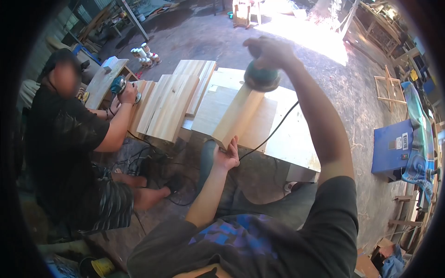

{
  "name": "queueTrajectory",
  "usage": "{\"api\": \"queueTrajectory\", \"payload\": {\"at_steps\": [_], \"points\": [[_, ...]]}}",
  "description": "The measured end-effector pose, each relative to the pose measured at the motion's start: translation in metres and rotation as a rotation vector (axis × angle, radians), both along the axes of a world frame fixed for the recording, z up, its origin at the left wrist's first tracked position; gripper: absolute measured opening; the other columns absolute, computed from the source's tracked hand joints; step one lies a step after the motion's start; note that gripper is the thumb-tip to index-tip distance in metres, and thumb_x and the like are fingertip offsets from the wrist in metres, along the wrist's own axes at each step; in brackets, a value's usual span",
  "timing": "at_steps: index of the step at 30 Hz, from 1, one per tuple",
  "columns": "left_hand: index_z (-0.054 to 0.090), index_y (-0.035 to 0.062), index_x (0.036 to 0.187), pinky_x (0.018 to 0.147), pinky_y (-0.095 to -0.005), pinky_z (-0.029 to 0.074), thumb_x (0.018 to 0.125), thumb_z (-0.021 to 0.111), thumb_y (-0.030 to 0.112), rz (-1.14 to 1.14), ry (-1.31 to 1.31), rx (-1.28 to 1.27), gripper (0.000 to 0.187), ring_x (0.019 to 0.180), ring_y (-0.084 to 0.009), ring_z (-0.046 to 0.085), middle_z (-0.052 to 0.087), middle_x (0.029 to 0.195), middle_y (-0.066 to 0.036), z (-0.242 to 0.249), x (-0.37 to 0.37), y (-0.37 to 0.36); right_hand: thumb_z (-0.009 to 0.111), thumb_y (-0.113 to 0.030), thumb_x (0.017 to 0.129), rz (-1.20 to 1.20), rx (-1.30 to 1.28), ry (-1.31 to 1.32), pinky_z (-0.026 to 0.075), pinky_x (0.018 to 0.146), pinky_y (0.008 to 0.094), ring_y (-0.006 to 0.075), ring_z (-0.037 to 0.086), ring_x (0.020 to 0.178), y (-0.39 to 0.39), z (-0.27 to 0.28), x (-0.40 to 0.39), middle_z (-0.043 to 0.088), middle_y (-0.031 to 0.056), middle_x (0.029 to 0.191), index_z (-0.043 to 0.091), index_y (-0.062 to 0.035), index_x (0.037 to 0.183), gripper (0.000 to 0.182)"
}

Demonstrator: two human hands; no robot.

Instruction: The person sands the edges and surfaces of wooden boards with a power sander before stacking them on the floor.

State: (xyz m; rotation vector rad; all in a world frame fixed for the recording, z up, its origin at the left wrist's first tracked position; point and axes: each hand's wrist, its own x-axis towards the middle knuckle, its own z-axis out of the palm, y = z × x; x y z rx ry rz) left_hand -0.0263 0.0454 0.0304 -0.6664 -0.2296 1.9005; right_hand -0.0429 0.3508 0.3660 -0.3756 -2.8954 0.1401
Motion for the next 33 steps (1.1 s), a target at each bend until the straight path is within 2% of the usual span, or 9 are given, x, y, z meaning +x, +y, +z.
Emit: {"api": "queueTrajectory", "payload": {"at_steps": [5,7,9,10,12,13,17,20,33], "points": [[0.067,0.0001,0.123,0.072,-0.0298,0.065,0.100,0.060,0.063,-0.033,0.186,-0.062,0.067,0.094,-0.0223,0.077,0.073,0.121,-0.015,-0.014,0.014,-0.014,0.072,-0.020,0.070,0.168,-0.018,-0.024,0.062,0.089,0.0439,0.0298,0.070,0.113,-0.105,0.012,0.055,0.068,0.0053,0.129,0.066,-0.0332,0.136,0.068],[0.067,0.0005,0.119,0.070,-0.0326,0.062,0.094,0.071,0.061,-0.146,0.455,-0.169,0.065,0.090,-0.0229,0.076,0.073,0.115,-0.013,-0.073,0.024,-0.055,0.071,-0.018,0.072,0.252,-0.051,-0.009,0.062,0.087,0.0437,0.0312,0.070,0.112,-0.126,0.011,0.070,0.068,0.0070,0.128,0.066,-0.0313,0.136,0.065],[0.068,0.0007,0.115,0.070,-0.0359,0.060,0.088,0.080,0.055,0.070,1.011,-0.699,0.061,0.086,-0.0249,0.076,0.074,0.106,-0.009,-0.064,0.031,-0.057,0.071,-0.017,0.073,0.291,-0.084,-0.039,0.062,0.086,0.0438,0.0326,0.069,0.113,-0.146,0.017,0.082,0.068,0.0078,0.128,0.066,-0.0305,0.136,0.065],[0.069,0.0008,0.113,0.071,-0.0378,0.060,0.086,0.085,0.049,0.384,1.402,-1.182,0.058,0.084,-0.0267,0.075,0.074,0.100,-0.007,-0.014,0.050,-0.044,0.071,-0.017,0.074,0.297,-0.082,-0.061,0.062,0.086,0.0438,0.0333,0.069,0.114,-0.155,0.018,0.088,0.068,0.0078,0.128,0.066,-0.0304,0.137,0.065],[0.070,0.0006,0.110,0.073,-0.0409,0.059,0.081,0.090,0.039,0.803,1.852,-1.608,0.052,0.083,-0.0305,0.075,0.074,0.091,-0.006,0.061,0.054,-0.027,0.073,-0.016,0.071,0.393,-0.110,-0.046,0.062,0.086,0.0440,0.0340,0.068,0.114,-0.167,0.017,0.096,0.066,0.0069,0.128,0.065,-0.0295,0.137,0.067],[0.070,0.0004,0.110,0.075,-0.0420,0.059,0.080,0.092,0.033,0.855,1.941,-1.549,0.049,0.082,-0.0325,0.075,0.075,0.088,-0.006,0.089,0.041,-0.014,0.073,-0.016,0.071,0.401,-0.106,-0.055,0.062,0.087,0.0440,0.0339,0.068,0.114,-0.175,0.016,0.097,0.066,0.0067,0.128,0.065,-0.0291,0.137,0.068],[0.071,-0.0016,0.109,0.077,-0.0419,0.060,0.079,0.091,0.028,0.384,2.055,-1.394,0.046,0.085,-0.0359,0.077,0.077,0.086,-0.013,0.047,0.007,-0.005,0.074,-0.018,0.072,0.399,-0.101,-0.066,0.062,0.087,0.0440,0.0318,0.068,0.113,-0.167,0.019,0.078,0.067,0.0058,0.126,0.065,-0.0296,0.137,0.067],[0.072,-0.0010,0.111,0.078,-0.0417,0.060,0.080,0.090,0.026,0.302,2.060,-1.495,0.045,0.089,-0.0363,0.077,0.078,0.093,-0.018,0.048,0.009,-0.008,0.073,-0.020,0.073,0.271,-0.063,-0.020,0.062,0.087,0.0439,0.0298,0.069,0.112,-0.124,0.007,0.050,0.067,0.0052,0.127,0.064,-0.0319,0.138,0.067],[0.071,-0.0005,0.106,0.074,-0.0434,0.058,0.081,0.090,0.032,0.601,1.902,-1.473,0.045,0.089,-0.0359,0.077,0.076,0.095,-0.019,0.045,0.009,0.004,0.076,-0.021,0.069,-0.442,-0.124,0.062,0.054,0.105,0.0431,0.0327,0.065,0.127,0.096,-0.004,-0.027,0.068,0.0134,0.137,0.058,-0.0296,0.149,0.082]]}}
